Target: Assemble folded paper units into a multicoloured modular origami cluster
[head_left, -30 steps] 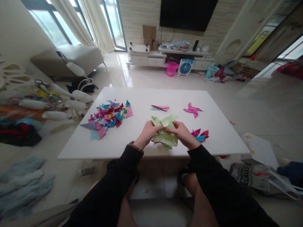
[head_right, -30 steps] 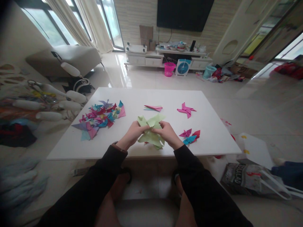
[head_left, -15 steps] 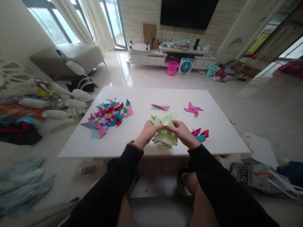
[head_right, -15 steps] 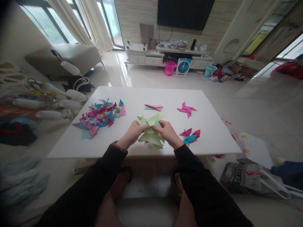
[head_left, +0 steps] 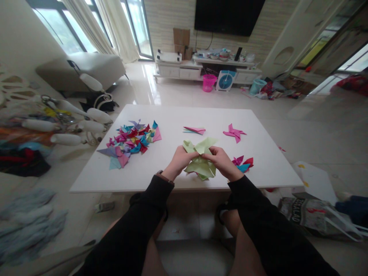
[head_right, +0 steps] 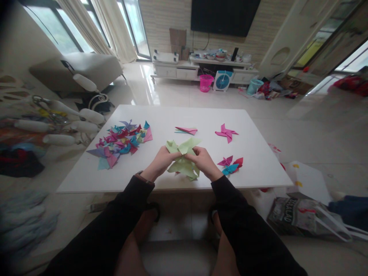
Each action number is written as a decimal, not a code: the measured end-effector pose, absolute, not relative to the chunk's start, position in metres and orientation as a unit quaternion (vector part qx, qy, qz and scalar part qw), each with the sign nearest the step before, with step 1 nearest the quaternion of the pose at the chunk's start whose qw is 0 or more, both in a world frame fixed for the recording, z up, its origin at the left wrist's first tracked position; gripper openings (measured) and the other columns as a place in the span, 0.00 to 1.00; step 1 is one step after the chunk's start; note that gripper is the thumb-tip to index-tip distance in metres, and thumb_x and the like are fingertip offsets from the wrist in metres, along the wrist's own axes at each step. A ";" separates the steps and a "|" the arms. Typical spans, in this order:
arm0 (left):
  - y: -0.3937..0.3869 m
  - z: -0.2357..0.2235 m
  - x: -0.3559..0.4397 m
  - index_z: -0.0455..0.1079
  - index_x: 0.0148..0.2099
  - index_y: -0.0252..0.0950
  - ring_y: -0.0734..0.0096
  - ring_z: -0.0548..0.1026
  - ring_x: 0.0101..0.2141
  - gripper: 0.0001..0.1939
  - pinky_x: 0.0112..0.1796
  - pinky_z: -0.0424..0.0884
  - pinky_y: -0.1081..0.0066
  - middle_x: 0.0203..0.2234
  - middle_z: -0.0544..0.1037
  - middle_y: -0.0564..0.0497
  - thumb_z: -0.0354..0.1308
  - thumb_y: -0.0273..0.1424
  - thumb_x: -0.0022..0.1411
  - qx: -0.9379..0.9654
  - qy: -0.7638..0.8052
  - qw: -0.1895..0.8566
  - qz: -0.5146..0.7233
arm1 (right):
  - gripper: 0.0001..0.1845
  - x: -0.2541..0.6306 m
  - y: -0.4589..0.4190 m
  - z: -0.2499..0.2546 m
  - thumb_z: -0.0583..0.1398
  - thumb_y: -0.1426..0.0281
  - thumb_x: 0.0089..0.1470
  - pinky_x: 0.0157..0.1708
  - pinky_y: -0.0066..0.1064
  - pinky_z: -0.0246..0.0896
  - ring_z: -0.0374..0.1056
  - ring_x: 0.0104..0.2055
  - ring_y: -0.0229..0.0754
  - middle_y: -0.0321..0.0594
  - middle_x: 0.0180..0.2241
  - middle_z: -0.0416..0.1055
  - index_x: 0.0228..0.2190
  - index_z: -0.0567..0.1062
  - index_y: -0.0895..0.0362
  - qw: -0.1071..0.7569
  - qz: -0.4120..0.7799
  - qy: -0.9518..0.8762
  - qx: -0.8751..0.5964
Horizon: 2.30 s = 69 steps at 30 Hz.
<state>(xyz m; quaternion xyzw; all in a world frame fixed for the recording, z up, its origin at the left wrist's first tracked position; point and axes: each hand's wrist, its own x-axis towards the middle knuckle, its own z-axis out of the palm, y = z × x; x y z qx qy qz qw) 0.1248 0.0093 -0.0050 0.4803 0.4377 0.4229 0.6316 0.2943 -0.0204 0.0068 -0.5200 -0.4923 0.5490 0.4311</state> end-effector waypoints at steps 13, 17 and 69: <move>0.008 0.000 0.122 0.79 0.36 0.29 0.68 0.77 0.32 0.15 0.37 0.70 0.70 0.32 0.82 0.46 0.71 0.32 0.44 0.499 0.436 0.620 0.420 | 0.18 0.295 -0.018 0.000 0.71 0.56 0.43 0.30 0.30 0.63 0.72 0.31 0.43 0.39 0.29 0.79 0.30 0.81 0.59 0.444 0.514 -0.477 -0.558; 0.008 0.002 0.123 0.79 0.35 0.29 0.67 0.77 0.32 0.15 0.36 0.71 0.71 0.32 0.82 0.46 0.72 0.32 0.44 0.490 0.427 0.631 0.424 | 0.18 0.295 -0.017 -0.001 0.70 0.56 0.44 0.30 0.30 0.64 0.72 0.31 0.44 0.40 0.30 0.80 0.30 0.82 0.59 0.449 0.495 -0.493 -0.557; 0.011 0.003 0.117 0.72 0.40 0.29 0.69 0.77 0.29 0.18 0.32 0.74 0.70 0.30 0.80 0.48 0.72 0.28 0.46 0.413 0.387 0.716 0.409 | 0.24 0.292 -0.021 0.001 0.76 0.60 0.36 0.41 0.35 0.73 0.78 0.39 0.49 0.47 0.39 0.83 0.35 0.82 0.60 0.488 0.533 -0.446 -0.528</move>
